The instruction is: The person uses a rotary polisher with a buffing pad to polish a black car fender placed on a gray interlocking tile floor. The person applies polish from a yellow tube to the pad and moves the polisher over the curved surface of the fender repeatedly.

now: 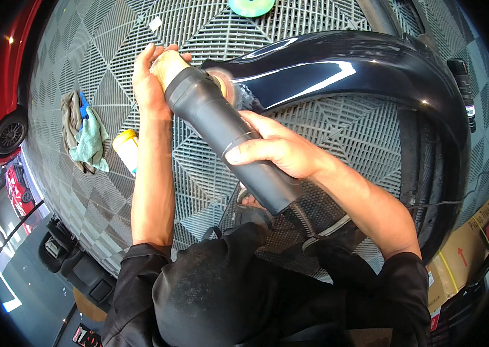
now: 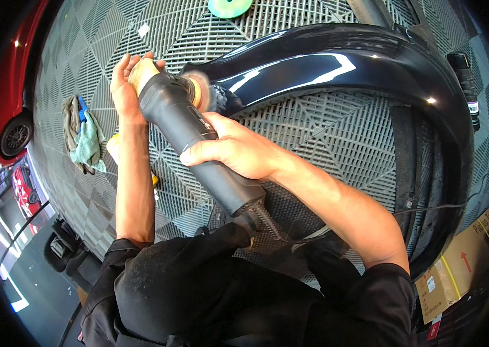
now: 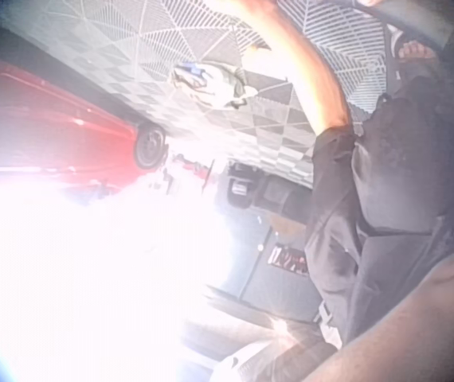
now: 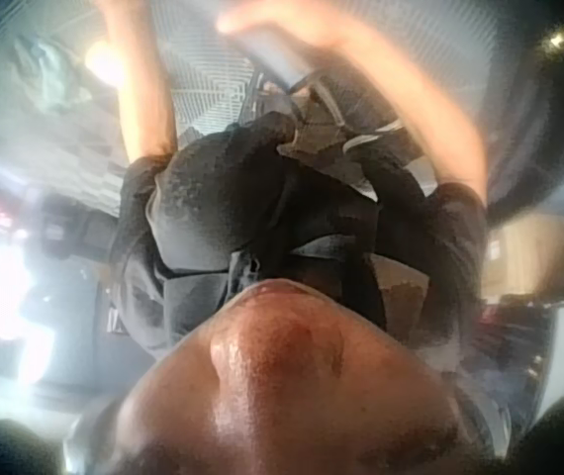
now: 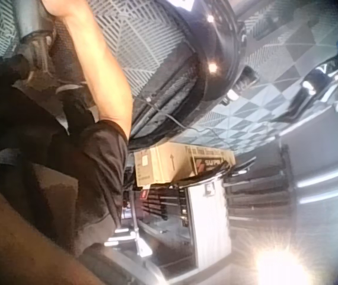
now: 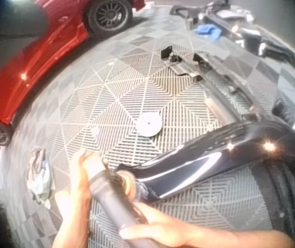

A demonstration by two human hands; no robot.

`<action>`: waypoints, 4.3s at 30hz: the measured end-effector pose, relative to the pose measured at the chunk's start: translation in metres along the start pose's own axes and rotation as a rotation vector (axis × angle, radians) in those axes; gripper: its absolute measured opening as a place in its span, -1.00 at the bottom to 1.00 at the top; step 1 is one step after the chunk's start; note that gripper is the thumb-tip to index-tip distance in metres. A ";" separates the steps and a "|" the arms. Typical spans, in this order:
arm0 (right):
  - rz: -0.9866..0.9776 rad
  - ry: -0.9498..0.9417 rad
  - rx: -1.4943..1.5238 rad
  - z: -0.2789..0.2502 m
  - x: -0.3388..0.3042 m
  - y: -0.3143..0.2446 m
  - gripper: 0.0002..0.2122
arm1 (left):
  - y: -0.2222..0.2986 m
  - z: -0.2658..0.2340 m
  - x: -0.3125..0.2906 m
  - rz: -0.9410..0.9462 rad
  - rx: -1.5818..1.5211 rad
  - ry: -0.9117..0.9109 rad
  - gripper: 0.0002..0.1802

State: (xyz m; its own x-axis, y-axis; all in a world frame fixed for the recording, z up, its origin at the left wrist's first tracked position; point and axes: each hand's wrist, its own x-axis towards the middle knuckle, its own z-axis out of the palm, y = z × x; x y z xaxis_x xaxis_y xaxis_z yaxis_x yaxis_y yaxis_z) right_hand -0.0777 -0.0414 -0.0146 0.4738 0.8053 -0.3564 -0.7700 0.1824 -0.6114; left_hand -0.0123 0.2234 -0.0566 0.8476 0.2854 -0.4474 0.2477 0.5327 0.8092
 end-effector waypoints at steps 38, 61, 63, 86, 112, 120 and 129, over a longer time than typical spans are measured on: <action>0.004 -0.024 0.066 -0.001 -0.024 -0.017 -0.16 | -0.008 0.015 -0.018 -0.193 0.025 -0.059 -0.64; -0.041 -0.025 0.077 -0.016 -0.017 -0.008 -0.20 | -0.008 0.025 -0.009 -0.081 0.067 0.056 -0.62; -0.028 -0.008 0.059 -0.016 -0.015 -0.008 -0.20 | -0.006 0.023 -0.008 -0.117 0.039 -0.009 -0.62; -0.044 -0.030 0.086 -0.015 -0.022 0.005 -0.08 | -0.010 0.022 -0.011 -0.083 0.069 0.089 -0.61; 0.121 0.328 -0.001 0.011 -0.093 0.016 -0.19 | -0.044 0.091 -0.042 0.119 0.288 -0.301 -0.88; 0.040 0.238 0.077 0.031 -0.068 0.040 -0.19 | -0.031 0.045 -0.048 0.123 0.313 -0.220 -0.90; -0.005 0.131 -0.002 0.025 -0.054 0.075 -0.06 | -0.025 0.016 -0.053 0.122 0.227 -0.159 -0.72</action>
State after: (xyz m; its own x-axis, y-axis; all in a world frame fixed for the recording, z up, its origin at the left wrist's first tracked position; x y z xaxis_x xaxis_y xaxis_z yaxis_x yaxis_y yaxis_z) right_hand -0.1714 -0.0572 -0.0233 0.5295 0.7240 -0.4420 -0.7664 0.1850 -0.6151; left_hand -0.0561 0.1822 -0.0464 0.9358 0.1989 -0.2912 0.2231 0.3053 0.9257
